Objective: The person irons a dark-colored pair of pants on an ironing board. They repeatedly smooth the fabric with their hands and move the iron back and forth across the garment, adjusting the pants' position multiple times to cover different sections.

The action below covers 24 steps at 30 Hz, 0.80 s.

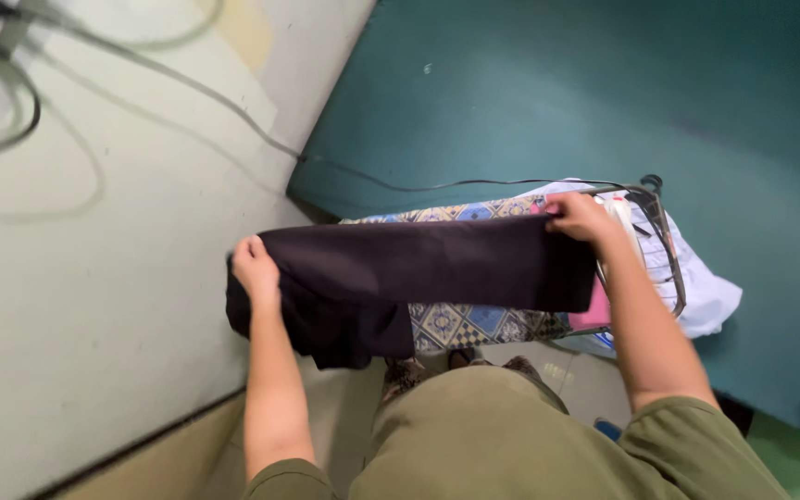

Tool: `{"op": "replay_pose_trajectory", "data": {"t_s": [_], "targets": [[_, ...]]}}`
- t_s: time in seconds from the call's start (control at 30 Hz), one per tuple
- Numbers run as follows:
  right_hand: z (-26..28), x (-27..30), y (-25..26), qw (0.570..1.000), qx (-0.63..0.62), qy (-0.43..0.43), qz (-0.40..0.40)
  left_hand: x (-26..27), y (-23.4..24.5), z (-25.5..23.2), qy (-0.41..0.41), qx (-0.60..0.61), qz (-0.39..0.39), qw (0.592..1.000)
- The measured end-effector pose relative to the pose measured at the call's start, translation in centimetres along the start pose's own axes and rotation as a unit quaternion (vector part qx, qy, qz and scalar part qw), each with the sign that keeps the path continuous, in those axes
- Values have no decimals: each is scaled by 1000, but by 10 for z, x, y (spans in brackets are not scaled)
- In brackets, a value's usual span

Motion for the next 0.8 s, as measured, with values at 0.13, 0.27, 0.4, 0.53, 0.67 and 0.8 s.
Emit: {"op": "replay_pose_trajectory", "data": {"t_s": [0.13, 0.27, 0.4, 0.53, 0.67, 0.8], "targets": [[65, 12, -54, 933, 147, 28, -327, 0, -52, 14, -21, -33, 28, 999], [168, 61, -124, 957, 91, 183, -206, 11, -78, 23, -36, -31, 72, 996], [229, 89, -233, 986, 48, 54, 150, -5, -80, 3, -25, -17, 91, 995], [236, 56, -322, 998, 24, 25, 58, -30, -79, -35, -37, 42, 116, 992], [257, 39, -356, 972, -173, 3, 161, -39, -78, -72, -52, 113, 132, 983], [307, 60, -333, 881, -364, 182, 243, -47, -80, -97, -56, 162, 167, 971]]}}
Point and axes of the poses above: each hand's wrist, its own x-axis away from the middle knuckle, its own y-axis out of the back of the hand, z = x × y, the point moved 2 cm from there along -x, towards the middle knuckle, and after that the axes turned 3 degrees about -y, right-handed, at the moved point
